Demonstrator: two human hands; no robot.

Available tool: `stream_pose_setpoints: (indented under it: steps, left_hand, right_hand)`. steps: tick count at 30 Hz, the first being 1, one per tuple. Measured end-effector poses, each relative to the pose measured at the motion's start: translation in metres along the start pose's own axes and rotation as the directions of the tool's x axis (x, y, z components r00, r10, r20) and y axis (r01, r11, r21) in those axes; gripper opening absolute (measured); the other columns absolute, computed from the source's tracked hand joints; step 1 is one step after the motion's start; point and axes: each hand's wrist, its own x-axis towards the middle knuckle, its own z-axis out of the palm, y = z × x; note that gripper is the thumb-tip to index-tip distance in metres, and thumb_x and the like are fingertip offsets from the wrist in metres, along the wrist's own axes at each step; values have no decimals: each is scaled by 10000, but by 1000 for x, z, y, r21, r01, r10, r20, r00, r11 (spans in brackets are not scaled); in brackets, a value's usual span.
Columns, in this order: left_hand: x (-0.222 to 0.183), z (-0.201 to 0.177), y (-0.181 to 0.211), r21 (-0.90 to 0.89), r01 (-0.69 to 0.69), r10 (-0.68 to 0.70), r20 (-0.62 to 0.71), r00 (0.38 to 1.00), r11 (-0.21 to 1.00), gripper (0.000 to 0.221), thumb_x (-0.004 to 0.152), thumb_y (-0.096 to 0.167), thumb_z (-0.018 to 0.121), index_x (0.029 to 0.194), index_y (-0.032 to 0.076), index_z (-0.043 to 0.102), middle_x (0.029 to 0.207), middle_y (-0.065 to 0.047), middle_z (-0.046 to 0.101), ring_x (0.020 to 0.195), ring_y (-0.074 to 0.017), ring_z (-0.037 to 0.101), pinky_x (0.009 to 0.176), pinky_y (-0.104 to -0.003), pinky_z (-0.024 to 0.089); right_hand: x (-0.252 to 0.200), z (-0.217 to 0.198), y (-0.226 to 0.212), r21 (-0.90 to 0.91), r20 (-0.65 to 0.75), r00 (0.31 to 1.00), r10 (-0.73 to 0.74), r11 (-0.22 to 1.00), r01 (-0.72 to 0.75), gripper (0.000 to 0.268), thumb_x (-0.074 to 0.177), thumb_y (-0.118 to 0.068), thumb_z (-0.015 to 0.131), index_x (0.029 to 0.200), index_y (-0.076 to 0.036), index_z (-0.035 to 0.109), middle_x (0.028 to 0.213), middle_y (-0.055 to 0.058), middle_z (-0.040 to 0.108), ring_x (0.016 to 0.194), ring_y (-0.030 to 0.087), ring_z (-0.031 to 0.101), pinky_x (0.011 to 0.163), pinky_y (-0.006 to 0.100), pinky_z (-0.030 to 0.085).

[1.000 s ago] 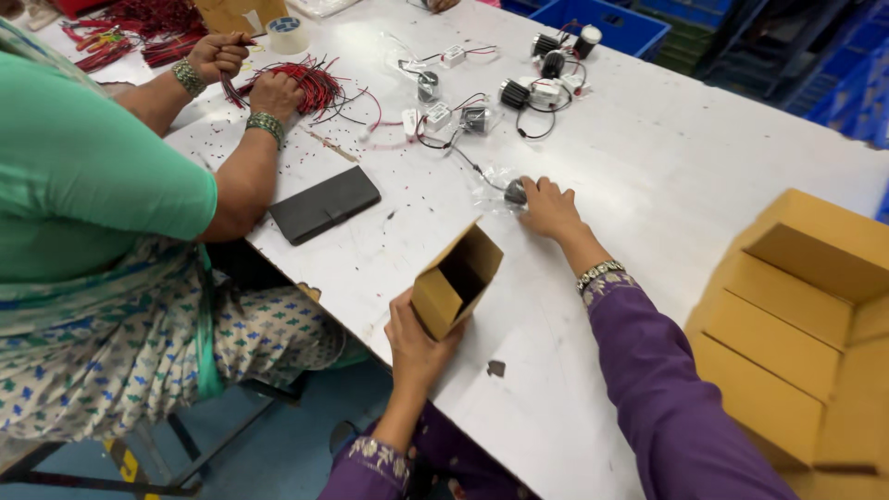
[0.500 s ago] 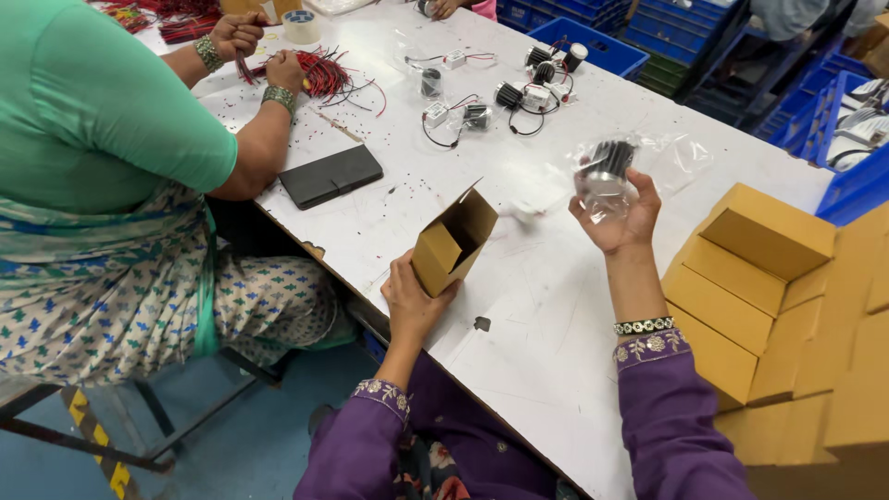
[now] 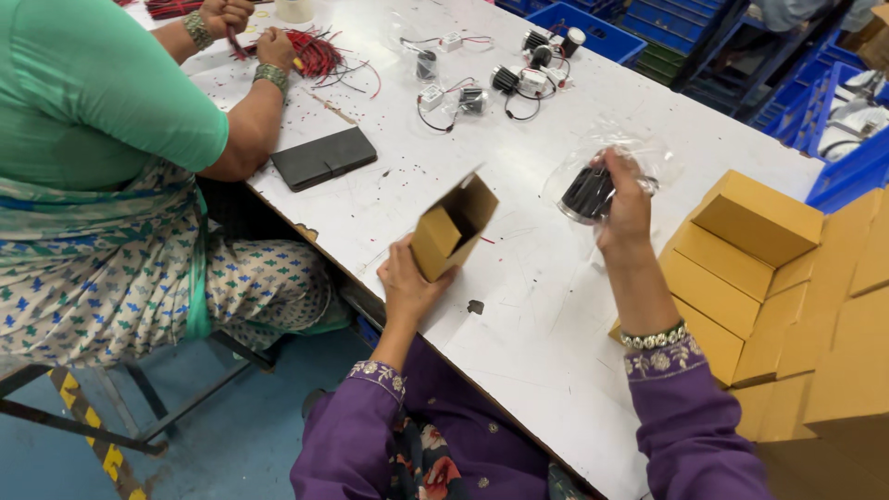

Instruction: The person folds a cardboard box, places a light fixture with wiring into the box, and secures the lid by hand.

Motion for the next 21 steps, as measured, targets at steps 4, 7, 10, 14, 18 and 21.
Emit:
stream_pose_setpoints:
  steps: [4, 7, 10, 14, 18, 21]
  left_hand:
    - [-1, 3, 15, -24, 18, -15, 132, 991, 1000, 904, 681, 507, 874, 1384, 120, 457, 1243, -80, 573, 1218, -243, 541, 1105, -505, 254]
    - [-9, 6, 24, -33, 56, -49, 191, 980, 998, 872, 697, 520, 851, 1385, 136, 476, 1243, -67, 580, 1237, -226, 538, 1145, -511, 221]
    - [-11, 5, 26, -35, 32, -26, 174, 984, 999, 873, 698, 528, 852, 1380, 134, 475, 1249, -70, 576, 1235, -227, 541, 1135, -520, 227]
    - [-13, 2, 22, -28, 20, -14, 183, 983, 999, 858, 706, 525, 852, 1370, 131, 476, 1237, -62, 574, 1216, -219, 552, 1140, -539, 216]
    - [-17, 7, 23, -9, -47, 48, 174, 984, 999, 873, 707, 528, 861, 1373, 128, 463, 1225, -62, 557, 1208, -224, 546, 1131, -529, 244]
    - [-16, 6, 20, -18, -60, 62, 139, 988, 998, 889, 706, 525, 865, 1380, 123, 447, 1230, -64, 544, 1215, -230, 540, 1121, -524, 256]
  right_hand:
    - [-29, 49, 19, 88, -150, 980, -129, 986, 143, 200, 985, -291, 676, 944, -100, 629, 877, 8, 638, 764, 174, 640, 676, 347, 563]
    - [-58, 83, 46, -302, -58, 952, -300, 914, 270, 140, 1011, -275, 624, 1059, -145, 603, 983, 11, 613, 932, 124, 608, 800, 288, 545]
    - [-64, 97, 47, -659, 443, 662, -604, 282, 698, 252, 999, -190, 710, 915, -36, 529, 910, 112, 521, 871, 215, 534, 739, 379, 468]
    - [-59, 104, 24, -663, 715, 537, -447, -190, 725, 224, 870, -197, 766, 799, -70, 597, 774, 109, 603, 708, 313, 577, 597, 434, 466]
    - [-80, 107, 10, -719, 685, 715, -139, 26, 694, 230, 899, -247, 717, 877, -41, 617, 811, 103, 636, 691, 343, 641, 588, 448, 504]
    - [-88, 114, 1, -832, 555, 811, 184, 118, 543, 242, 879, -307, 658, 942, -79, 710, 881, 110, 673, 784, 351, 670, 702, 424, 553]
